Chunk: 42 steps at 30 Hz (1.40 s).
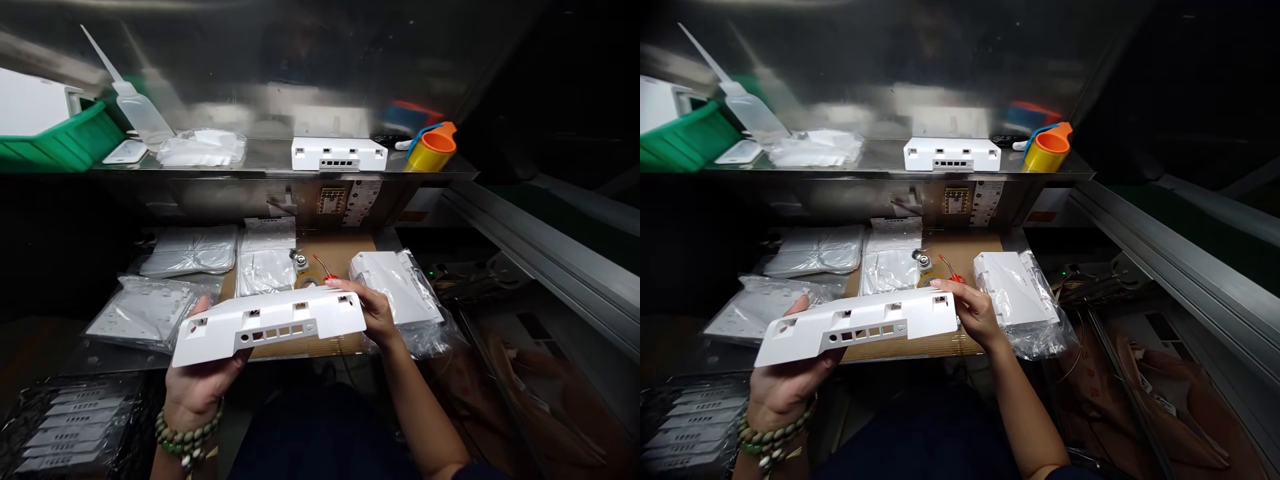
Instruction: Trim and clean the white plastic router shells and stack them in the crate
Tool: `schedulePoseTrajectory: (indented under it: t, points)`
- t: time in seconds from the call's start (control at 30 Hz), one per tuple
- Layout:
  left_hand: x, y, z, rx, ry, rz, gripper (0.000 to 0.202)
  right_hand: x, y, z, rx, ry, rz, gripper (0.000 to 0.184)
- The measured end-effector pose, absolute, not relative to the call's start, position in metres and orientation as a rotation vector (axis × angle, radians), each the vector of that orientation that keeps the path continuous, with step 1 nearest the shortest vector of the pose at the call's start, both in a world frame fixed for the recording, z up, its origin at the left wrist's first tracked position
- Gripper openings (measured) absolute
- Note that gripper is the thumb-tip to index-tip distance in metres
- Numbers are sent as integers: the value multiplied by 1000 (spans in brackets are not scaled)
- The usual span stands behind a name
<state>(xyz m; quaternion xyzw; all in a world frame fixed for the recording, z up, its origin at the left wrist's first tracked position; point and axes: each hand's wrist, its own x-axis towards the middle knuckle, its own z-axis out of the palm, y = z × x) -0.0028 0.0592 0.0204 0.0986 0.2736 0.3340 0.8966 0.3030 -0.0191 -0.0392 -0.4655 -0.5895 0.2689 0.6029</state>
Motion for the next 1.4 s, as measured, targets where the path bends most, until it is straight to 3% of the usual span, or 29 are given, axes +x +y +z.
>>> schedulePoseTrajectory:
  t: [0.37,0.57,0.7,0.9,1.1,1.27,1.4]
  points:
    - [21,48,37,-84,816,978,47,304,-7,-63,-1161,-1426,642,35]
    - [-2,51,38,-174,1006,1228,40,293,29,-113,-1888,-1437,560,38]
    - [-34,50,30,-193,1041,1387,46,273,59,-164,-2148,-1540,571,25]
    - [-64,47,21,-211,1008,1478,59,253,110,-196,-2231,-1666,627,29]
    - [-71,46,16,-158,993,1472,48,256,123,-169,-2182,-1635,599,20]
    - [-62,47,22,-83,1049,1550,42,236,79,-95,-1959,-1447,507,39]
    - [-48,46,23,0,1170,1575,35,206,47,-30,-1473,-1304,438,25]
